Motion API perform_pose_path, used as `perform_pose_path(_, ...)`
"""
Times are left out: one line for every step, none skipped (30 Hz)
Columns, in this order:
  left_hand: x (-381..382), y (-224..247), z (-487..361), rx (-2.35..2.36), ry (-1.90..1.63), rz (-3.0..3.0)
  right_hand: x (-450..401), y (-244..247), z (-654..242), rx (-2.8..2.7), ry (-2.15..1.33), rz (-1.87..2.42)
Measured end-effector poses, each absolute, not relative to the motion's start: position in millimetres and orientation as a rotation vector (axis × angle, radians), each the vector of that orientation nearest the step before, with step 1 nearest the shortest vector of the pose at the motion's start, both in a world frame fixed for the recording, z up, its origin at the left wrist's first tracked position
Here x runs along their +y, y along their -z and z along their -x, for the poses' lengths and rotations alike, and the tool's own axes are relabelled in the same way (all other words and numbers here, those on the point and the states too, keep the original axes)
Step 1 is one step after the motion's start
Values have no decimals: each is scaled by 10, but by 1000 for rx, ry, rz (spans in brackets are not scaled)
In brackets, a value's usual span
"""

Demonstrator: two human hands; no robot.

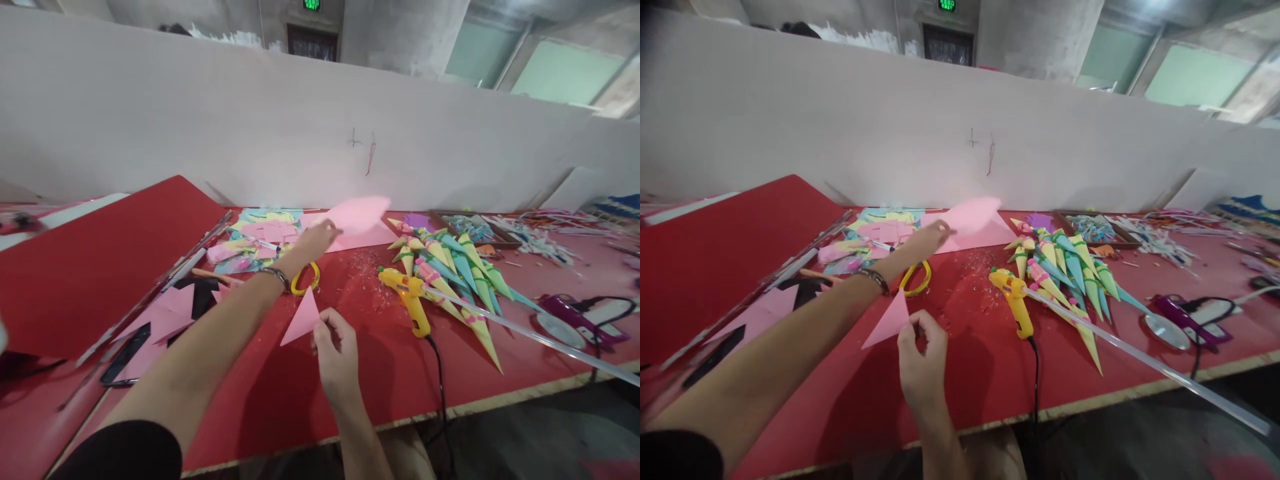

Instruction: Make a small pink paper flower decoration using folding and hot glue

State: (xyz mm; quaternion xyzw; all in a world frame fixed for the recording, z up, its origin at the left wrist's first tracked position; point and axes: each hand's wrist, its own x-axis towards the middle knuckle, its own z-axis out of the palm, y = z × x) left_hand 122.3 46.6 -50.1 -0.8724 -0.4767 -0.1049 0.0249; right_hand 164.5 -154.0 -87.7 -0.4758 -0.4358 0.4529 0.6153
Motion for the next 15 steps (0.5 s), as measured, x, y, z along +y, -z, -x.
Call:
perform_pose_path(379, 599, -1238, -1441, 265, 2747, -1539, 880, -1646, -1008, -1036, 1099)
perform_pose_path(296, 683, -1247, -1405, 211, 2791, -1539, 883, -1646, -1014, -1026, 1101)
perform_pose_path(219, 749, -1246, -1377, 174, 2823, -1539, 885, -1646, -1019, -1016, 1103)
perform_pose_path(149, 793, -1235, -1356, 148, 2844, -1539, 887, -1646, -1022, -1008, 1106)
perform_pose_path(86, 817, -1212, -1337, 130, 2862, -1540, 890, -1646, -1025, -1002, 1109)
perform_pose_path(30, 825, -1177, -1327, 120, 2873, -1542, 893, -1645, -1031, -1000, 1111)
perform_pose_path(-23, 822, -1131, -1323, 114, 2882, -1544, 896, -1644, -1034, -999, 1115)
perform_pose_path(-73, 812, -1076, -1324, 108, 2889, -1547, 900, -1643, -1040, -998, 1117)
perform_pose_path(-123, 801, -1014, -1329, 101, 2895, -1550, 903, -1642, -1046, -998, 1119)
perform_pose_path(-175, 789, -947, -1337, 91, 2901, -1554, 907, -1640, -1053, -998, 1117)
perform_pose_path(-229, 779, -879, -1347, 80, 2906, -1558, 911, -1640, -1061, -998, 1116)
perform_pose_path(-285, 769, -812, -1358, 67, 2910, -1561, 914, -1639, -1068, -998, 1114)
perform_pose_path(-343, 759, -748, -1373, 59, 2912, -1564, 917, -1638, -1073, -1000, 1111)
perform_pose_path(-402, 748, -687, -1388, 55, 2913, -1566, 920, -1637, -1078, -1000, 1110)
perform_pose_path(-462, 735, -628, -1401, 57, 2913, -1567, 923, -1636, -1079, -994, 1113)
